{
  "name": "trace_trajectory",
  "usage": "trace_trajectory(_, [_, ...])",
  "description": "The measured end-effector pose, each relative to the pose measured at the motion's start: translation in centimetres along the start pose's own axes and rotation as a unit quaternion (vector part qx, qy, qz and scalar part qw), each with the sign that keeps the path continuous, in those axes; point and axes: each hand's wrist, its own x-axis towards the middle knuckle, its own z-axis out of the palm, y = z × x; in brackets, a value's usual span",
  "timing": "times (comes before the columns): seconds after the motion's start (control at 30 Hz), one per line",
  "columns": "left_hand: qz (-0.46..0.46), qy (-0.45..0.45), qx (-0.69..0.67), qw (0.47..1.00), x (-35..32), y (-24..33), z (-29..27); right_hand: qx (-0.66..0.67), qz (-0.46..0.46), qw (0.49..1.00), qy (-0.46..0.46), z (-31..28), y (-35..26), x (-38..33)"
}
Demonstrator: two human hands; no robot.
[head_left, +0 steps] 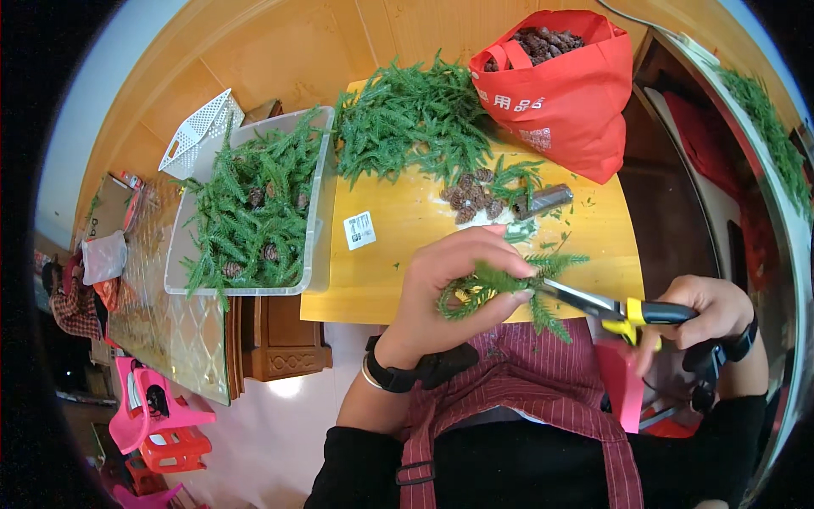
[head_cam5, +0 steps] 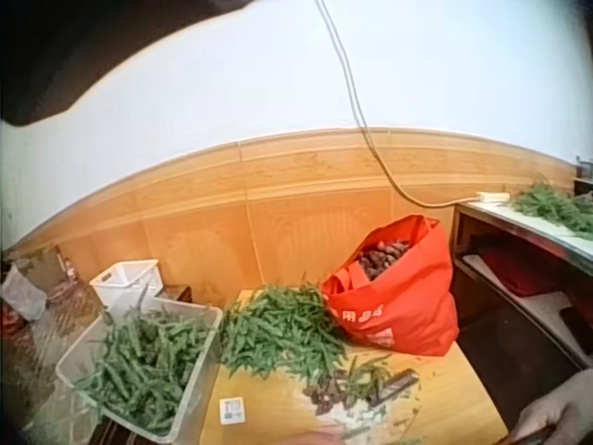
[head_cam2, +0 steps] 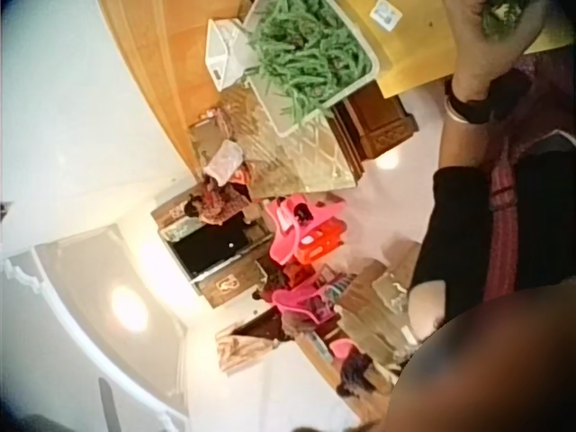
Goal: Trim small green sprigs from larger branches using pliers and place them into a container.
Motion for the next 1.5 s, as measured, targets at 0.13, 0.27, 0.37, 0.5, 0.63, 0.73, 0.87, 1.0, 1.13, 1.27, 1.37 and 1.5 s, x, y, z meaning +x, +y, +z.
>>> trace_trajectory(0.13, [0.035, 0.021, -0.002, 0.999, -0.1, 0.1, -0.6, -0.048, -0.047, 0.998, 0.009, 0.5, 0.5, -0.3])
trace_trajectory(0.27, [-0.032, 0.084, -0.049, 0.995, -0.6, 0.2, -0.3, -0.356, -0.167, 0.906, 0.158, 1.9, -0.6, 0.5])
trace_trajectory(0.37, [-0.061, 0.084, -0.078, 0.992, -0.8, 0.1, 0.0, -0.495, -0.188, 0.820, 0.217, 2.6, -0.7, 1.2])
trace_trajectory(0.5, [-0.071, 0.086, -0.091, 0.990, -0.8, 0.3, 0.3, -0.585, -0.201, 0.736, 0.275, 2.9, -0.3, 2.1])
trace_trajectory(0.63, [-0.099, 0.074, -0.128, 0.984, -0.8, 0.4, 0.3, -0.617, -0.203, 0.706, 0.283, 2.8, -0.2, 2.3])
trace_trajectory(0.73, [-0.132, 0.082, -0.126, 0.980, -0.7, 0.7, 0.4, -0.627, -0.200, 0.699, 0.280, 2.7, -0.2, 2.3])
trace_trajectory(0.87, [-0.107, 0.062, -0.118, 0.985, -0.8, 0.3, 0.3, -0.618, -0.212, 0.698, 0.293, 2.8, -0.3, 2.5])
trace_trajectory(1.0, [-0.105, 0.057, -0.124, 0.985, -0.8, 0.4, 0.3, -0.617, -0.231, 0.695, 0.288, 2.3, 0.3, 2.5])
trace_trajectory(1.13, [-0.097, 0.051, -0.130, 0.985, -0.8, 0.5, 0.2, -0.618, -0.237, 0.701, 0.266, 2.0, 0.4, 2.3])
trace_trajectory(1.27, [-0.086, 0.045, -0.116, 0.988, -0.7, 0.6, 0.1, -0.616, -0.245, 0.697, 0.273, 1.9, 0.7, 2.4])
trace_trajectory(1.37, [-0.081, 0.045, -0.112, 0.989, -0.7, 0.6, 0.2, -0.604, -0.256, 0.702, 0.278, 1.9, 0.9, 2.5])
trace_trajectory(1.5, [-0.072, 0.049, -0.101, 0.991, -0.8, 0.8, 0.3, -0.613, -0.241, 0.701, 0.273, 1.9, 0.9, 2.2])
